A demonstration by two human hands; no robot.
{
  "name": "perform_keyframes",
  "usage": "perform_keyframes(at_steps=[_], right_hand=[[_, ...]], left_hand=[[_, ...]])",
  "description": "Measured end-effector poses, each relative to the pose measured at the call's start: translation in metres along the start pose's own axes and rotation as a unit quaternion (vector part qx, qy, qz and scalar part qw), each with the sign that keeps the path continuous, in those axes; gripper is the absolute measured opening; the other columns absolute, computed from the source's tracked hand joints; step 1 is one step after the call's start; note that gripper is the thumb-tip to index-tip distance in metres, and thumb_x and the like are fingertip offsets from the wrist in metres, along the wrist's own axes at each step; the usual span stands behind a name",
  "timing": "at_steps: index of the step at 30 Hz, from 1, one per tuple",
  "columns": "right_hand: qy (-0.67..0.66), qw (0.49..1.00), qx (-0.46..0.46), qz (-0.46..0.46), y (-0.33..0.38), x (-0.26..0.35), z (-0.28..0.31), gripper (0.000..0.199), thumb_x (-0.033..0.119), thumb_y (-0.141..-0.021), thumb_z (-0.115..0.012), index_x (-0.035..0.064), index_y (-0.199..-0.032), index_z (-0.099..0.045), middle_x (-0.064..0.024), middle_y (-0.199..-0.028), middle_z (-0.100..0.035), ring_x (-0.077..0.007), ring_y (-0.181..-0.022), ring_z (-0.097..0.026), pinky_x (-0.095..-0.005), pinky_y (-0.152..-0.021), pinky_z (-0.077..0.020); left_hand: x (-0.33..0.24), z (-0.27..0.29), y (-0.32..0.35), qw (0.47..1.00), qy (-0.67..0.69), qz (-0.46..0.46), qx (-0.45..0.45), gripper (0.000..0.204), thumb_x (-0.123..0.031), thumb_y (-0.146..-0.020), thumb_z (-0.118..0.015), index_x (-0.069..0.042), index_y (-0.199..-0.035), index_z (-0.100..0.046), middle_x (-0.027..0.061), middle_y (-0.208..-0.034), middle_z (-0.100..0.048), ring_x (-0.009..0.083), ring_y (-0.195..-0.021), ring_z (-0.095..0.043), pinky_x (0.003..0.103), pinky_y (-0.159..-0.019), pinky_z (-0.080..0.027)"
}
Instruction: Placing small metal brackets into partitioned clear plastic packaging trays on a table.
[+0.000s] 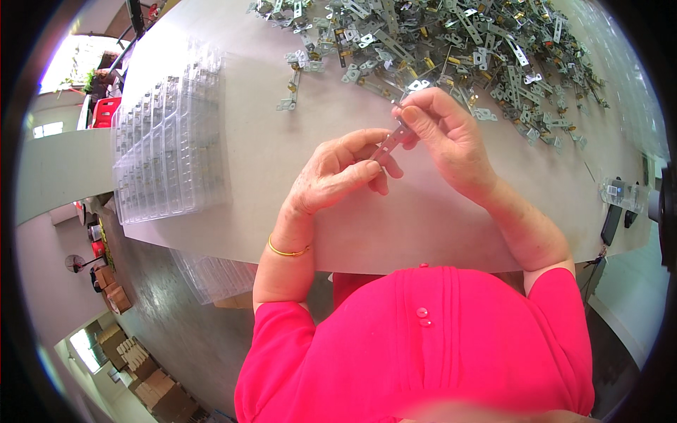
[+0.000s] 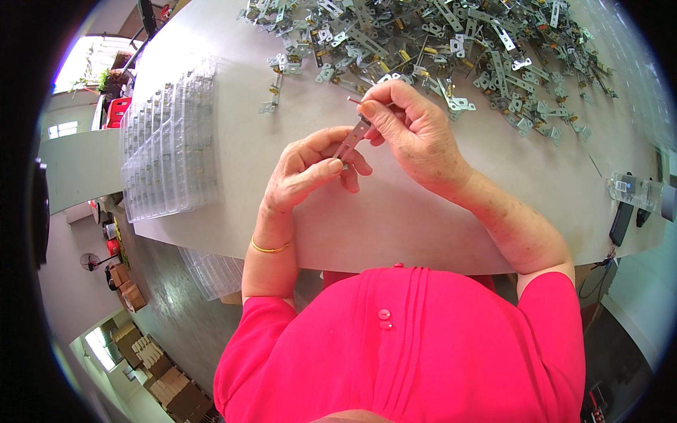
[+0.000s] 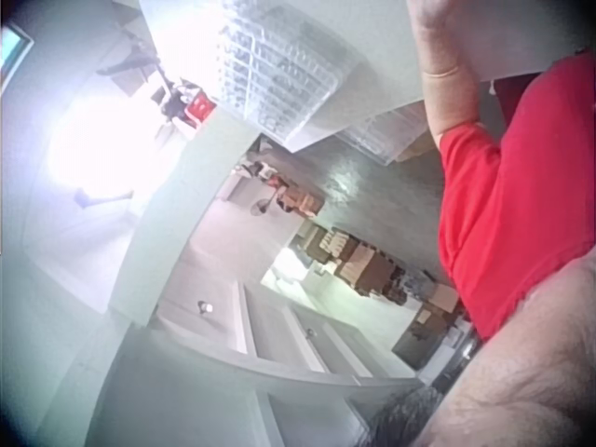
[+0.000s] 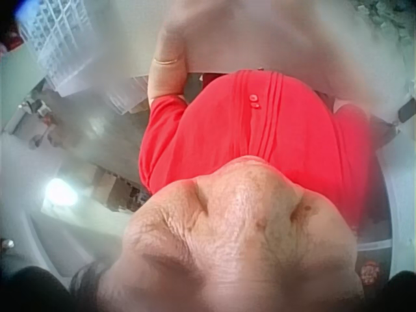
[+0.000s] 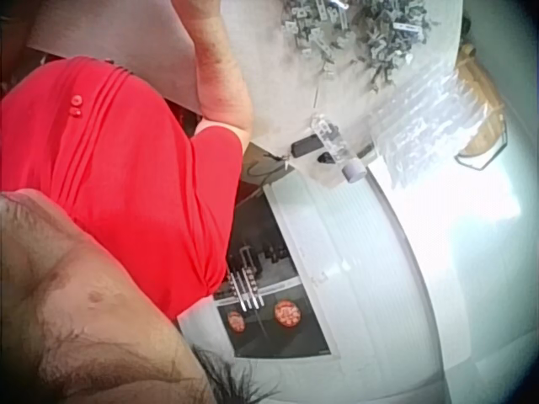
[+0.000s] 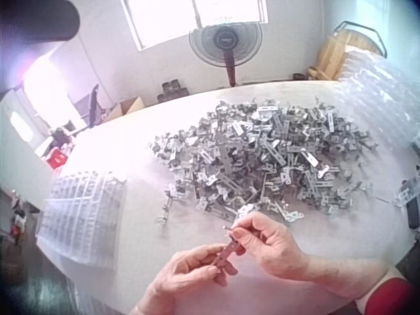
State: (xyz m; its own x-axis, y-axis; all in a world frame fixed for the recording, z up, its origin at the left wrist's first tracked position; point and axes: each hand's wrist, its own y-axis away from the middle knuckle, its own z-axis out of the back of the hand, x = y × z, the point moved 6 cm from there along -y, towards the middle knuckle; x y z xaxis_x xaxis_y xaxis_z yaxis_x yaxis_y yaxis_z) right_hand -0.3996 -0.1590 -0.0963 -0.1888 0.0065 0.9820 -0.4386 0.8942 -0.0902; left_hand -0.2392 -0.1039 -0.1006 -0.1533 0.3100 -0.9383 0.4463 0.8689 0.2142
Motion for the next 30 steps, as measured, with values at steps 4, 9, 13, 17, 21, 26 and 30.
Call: perform_keyframes(at_steps=[4,9,13,17,21,26,30], right_hand=[[0.103,0.988,-0.077,0.079,0.000,0.011,0.012,0.009,0.013,-0.102,-0.061,0.0055,-0.106,-0.063,0.0019,-0.088,-0.062,-0.0058,-0.073,-0.054,-0.0224,-0.065,-0.0469],[0.184,0.980,-0.038,0.070,0.005,0.022,0.001,0.006,0.011,-0.099,-0.065,0.0061,-0.103,-0.064,0.0012,-0.079,-0.062,-0.0071,-0.065,-0.049,-0.0247,-0.059,-0.0438],[0.229,0.969,-0.010,0.090,0.009,0.020,-0.009,0.008,0.009,-0.096,-0.067,0.0066,-0.103,-0.064,-0.0077,-0.077,-0.065,-0.0144,-0.062,-0.057,-0.0293,-0.057,-0.0471],[0.274,0.955,-0.016,0.113,0.009,0.026,-0.011,0.008,0.007,-0.094,-0.065,0.0065,-0.102,-0.064,-0.0113,-0.079,-0.067,-0.0234,-0.064,-0.064,-0.0331,-0.057,-0.0496],[0.305,0.944,-0.001,0.123,0.013,0.027,-0.014,0.007,0.005,-0.092,-0.066,0.0061,-0.097,-0.062,-0.0128,-0.079,-0.066,-0.0298,-0.067,-0.066,-0.0364,-0.058,-0.0502],[0.330,0.930,0.029,0.160,0.014,0.028,-0.018,0.007,0.004,-0.090,-0.066,0.0056,-0.093,-0.059,-0.0133,-0.078,-0.065,-0.0328,-0.068,-0.065,-0.0394,-0.057,-0.0498],[0.359,0.914,0.059,0.182,0.013,0.024,-0.017,0.008,0.005,-0.090,-0.066,0.0055,-0.092,-0.058,-0.0141,-0.077,-0.064,-0.0336,-0.067,-0.064,-0.0405,-0.057,-0.0496]], left_hand=[[0.005,0.006,-0.001,0.998,0.027,-0.064,-0.014,0.052,-0.014,-0.097,-0.062,0.005,-0.142,-0.047,0.0191,-0.106,-0.069,0.0209,-0.087,-0.067,0.033,-0.078,-0.054],[0.003,0.013,-0.005,0.989,0.041,-0.126,-0.061,0.054,-0.014,-0.097,-0.064,0.005,-0.144,-0.043,0.0182,-0.107,-0.068,0.0226,-0.088,-0.068,0.036,-0.081,-0.056],[0.004,0.018,-0.004,0.985,0.044,-0.144,-0.085,0.054,-0.007,-0.096,-0.067,-0.002,-0.144,-0.043,0.0153,-0.108,-0.068,0.0205,-0.090,-0.067,0.034,-0.081,-0.055],[0.001,0.016,-0.005,0.986,0.023,-0.136,-0.093,0.057,-0.001,-0.093,-0.069,-0.003,-0.144,-0.043,0.0144,-0.110,-0.067,0.0187,-0.091,-0.068,0.032,-0.082,-0.056],[0.001,0.014,-0.005,0.985,0.005,-0.141,-0.103,0.057,0.001,-0.091,-0.070,-0.003,-0.142,-0.044,0.0130,-0.108,-0.066,0.0164,-0.090,-0.067,0.031,-0.082,-0.056],[0.003,0.012,-0.005,0.987,-0.034,-0.120,-0.099,0.060,0.006,-0.088,-0.071,-0.002,-0.141,-0.045,0.0100,-0.106,-0.066,0.0135,-0.089,-0.065,0.028,-0.081,-0.056],[0.002,0.011,-0.008,0.986,-0.024,-0.126,-0.104,0.060,0.009,-0.086,-0.070,-0.002,-0.141,-0.046,0.0095,-0.105,-0.065,0.0134,-0.089,-0.065,0.028,-0.080,-0.056]])
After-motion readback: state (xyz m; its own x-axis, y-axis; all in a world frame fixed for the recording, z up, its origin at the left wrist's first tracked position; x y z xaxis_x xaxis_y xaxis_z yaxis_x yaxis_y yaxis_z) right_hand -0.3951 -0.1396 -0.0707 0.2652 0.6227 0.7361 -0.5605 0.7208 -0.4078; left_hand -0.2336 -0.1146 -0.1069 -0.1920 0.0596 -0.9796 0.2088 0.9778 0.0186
